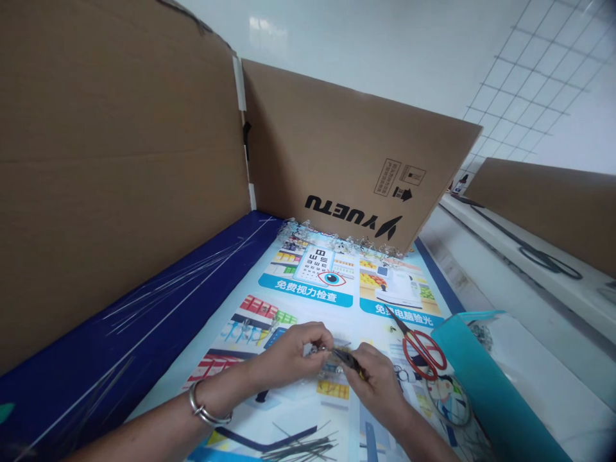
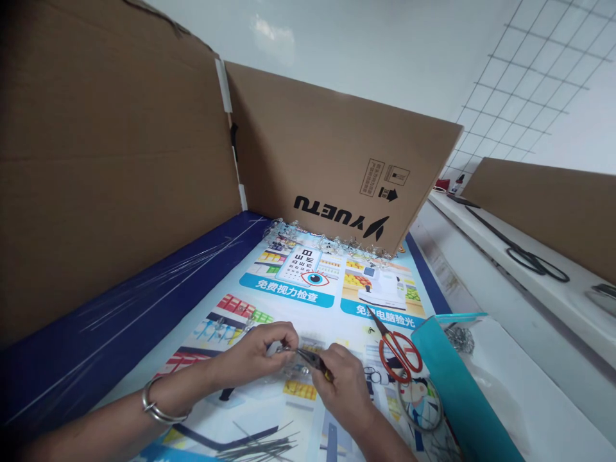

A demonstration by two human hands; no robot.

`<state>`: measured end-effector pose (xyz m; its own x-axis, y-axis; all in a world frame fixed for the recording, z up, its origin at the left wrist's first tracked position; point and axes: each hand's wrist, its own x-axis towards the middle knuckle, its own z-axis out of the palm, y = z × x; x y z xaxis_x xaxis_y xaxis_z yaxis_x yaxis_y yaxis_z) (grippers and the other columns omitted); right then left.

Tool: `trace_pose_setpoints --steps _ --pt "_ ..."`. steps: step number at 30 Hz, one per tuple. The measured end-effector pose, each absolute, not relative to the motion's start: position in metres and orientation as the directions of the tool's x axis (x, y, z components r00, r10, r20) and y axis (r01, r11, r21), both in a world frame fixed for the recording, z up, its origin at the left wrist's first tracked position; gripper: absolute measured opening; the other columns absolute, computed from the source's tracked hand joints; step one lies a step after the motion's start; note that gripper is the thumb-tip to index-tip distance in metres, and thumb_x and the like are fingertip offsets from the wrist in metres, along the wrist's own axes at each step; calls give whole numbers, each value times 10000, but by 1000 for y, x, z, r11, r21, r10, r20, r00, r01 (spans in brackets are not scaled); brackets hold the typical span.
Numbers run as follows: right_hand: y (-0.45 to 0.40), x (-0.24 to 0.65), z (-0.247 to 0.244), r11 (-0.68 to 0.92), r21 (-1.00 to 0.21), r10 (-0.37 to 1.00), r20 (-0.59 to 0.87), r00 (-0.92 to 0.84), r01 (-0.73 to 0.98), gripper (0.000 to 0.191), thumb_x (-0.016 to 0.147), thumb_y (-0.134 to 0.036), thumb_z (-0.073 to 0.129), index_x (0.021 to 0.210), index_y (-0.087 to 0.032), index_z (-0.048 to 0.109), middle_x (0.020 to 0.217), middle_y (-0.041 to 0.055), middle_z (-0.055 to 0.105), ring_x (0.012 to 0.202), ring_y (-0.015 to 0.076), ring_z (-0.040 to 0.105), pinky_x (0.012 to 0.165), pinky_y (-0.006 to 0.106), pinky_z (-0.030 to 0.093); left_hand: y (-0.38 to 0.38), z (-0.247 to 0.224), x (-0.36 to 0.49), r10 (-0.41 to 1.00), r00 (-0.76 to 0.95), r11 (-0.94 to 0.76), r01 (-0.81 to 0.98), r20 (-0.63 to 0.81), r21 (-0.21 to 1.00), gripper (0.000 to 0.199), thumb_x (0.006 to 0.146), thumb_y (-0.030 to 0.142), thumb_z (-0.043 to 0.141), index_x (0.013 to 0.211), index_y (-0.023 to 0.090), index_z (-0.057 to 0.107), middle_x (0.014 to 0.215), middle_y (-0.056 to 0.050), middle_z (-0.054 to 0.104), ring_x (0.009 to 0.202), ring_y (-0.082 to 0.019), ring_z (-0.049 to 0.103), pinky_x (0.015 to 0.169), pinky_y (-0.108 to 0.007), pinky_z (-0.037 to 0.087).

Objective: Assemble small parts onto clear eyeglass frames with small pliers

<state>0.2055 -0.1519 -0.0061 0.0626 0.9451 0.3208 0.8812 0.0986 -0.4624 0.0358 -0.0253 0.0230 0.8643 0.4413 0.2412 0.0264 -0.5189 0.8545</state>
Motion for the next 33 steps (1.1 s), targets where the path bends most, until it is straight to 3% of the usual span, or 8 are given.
trace_pose_setpoints --steps 6,17,33 --pt "-153 209 -7 114 -435 951 307 28 893 71 790 -212 483 783 -183 547 701 18 474 686 145 443 590 253 340 -24 19 37 430 879 -488 37 204 872 94 715 102 466 743 161 533 719 21 533 668 -92 471 638 -195 382" --pt "-152 215 -9 147 -287 928 370 -32 946 111 749 -133 458 797 -173 550 714 31 472 710 161 437 623 280 343 -25 16 37 419 888 -496 47 191 867 95 712 104 462 739 157 535 701 26 529 641 -86 460 609 -182 373" --pt "-153 215 -9 149 -273 927 373 -38 951 106 741 -128 469 802 -177 539 712 28 474 703 163 435 622 285 336 -24 16 36 396 896 -502 30 199 864 103 718 89 456 747 157 527 711 30 522 644 -81 452 608 -174 363"
